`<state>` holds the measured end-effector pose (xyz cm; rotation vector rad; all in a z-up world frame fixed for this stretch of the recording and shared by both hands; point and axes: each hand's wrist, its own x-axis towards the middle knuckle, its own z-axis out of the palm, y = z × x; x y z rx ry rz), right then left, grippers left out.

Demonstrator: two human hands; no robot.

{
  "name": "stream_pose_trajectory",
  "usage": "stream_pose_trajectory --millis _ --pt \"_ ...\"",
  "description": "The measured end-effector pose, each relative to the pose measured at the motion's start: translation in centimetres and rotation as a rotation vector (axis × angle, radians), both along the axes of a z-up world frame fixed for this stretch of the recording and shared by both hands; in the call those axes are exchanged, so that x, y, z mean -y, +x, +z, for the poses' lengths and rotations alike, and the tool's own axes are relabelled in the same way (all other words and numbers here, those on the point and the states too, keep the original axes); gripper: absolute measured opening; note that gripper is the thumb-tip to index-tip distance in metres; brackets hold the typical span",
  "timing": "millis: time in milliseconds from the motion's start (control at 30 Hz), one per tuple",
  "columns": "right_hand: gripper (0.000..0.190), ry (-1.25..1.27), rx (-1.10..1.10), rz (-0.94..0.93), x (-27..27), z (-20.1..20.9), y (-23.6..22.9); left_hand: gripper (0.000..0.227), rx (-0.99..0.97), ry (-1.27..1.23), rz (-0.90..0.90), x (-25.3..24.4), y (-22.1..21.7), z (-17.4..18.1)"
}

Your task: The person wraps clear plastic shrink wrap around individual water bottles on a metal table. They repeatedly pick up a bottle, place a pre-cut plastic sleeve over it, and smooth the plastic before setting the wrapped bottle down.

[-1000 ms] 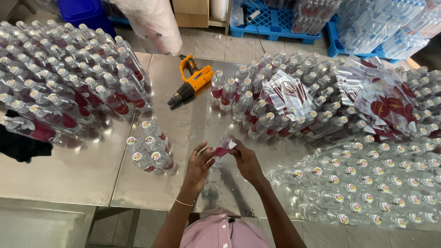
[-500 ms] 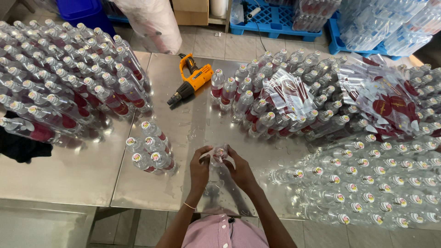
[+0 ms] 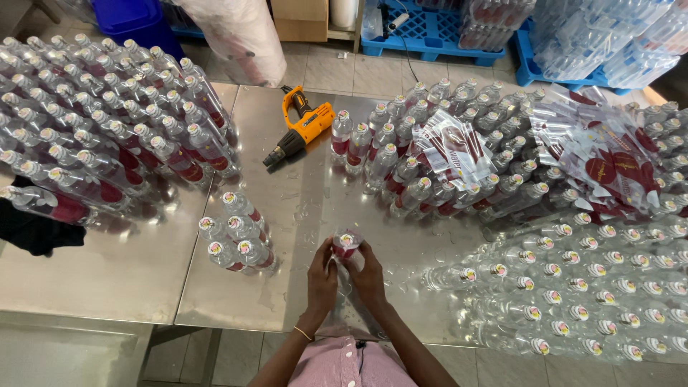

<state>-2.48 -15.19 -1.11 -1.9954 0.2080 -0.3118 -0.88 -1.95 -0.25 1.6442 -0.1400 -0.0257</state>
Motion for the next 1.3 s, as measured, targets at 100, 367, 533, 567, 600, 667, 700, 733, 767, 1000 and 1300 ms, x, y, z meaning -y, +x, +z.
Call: stream_pose_trajectory --millis 100,367,533,567,600,667,700,733,767,1000,1300 --pt "0.07 0.056 -0.103 0.01 0.0 -2.0 -0.2 0.063 -0.05 0.036 -0.013 -0.4 0.3 -4.3" --pt "0.096 0.06 -0.184 0.0 -0.7 -0.7 1.1 0.056 -0.073 0.01 -0.139 -1.7 1.8 0.3" --pt "0.061 0.093 -0.222 -0.021 -2.0 0.8 0.9 0.06 0.125 0.289 -0.221 0.0 2.0 2.0" --pt "0.053 0.062 -0.249 -0.037 -1.9 0.7 1.1 0.061 0.178 0.393 -0.199 0.3 2.3 1.6" --pt "0.053 0.06 -0.247 -0.034 -2.2 0.8 1.1 0.061 0.18 0.392 -0.195 0.4 2.4 1.5" --pt "0.036 -0.11 -0.223 -0.086 -2.8 0.8 1.0 0.054 0.217 0.438 -0.168 0.5 2.7 1.2" --pt "0.036 -0.108 -0.223 -0.086 -2.6 0.9 1.1 0.054 0.216 0.439 -0.169 0.4 2.6 1.9" --pt "0.036 -0.063 -0.22 -0.074 -2.5 1.1 1.2 0.051 0.215 0.411 -0.177 0.3 2.5 2.6" --pt "0.037 -0.017 -0.216 -0.062 -2.4 1.2 1.2 0.049 0.213 0.382 -0.185 0.1 2.4 3.4" --pt "0.053 0.074 -0.205 0.02 -1.5 -1.1 1.4 0.048 0.197 0.408 -0.188 -0.2 3.9 0.5" --pt "0.06 0.064 -0.314 0.257 -4.0 -0.7 -0.1 0.048 0.301 0.445 -0.118 -6.4 0.4 -0.5"
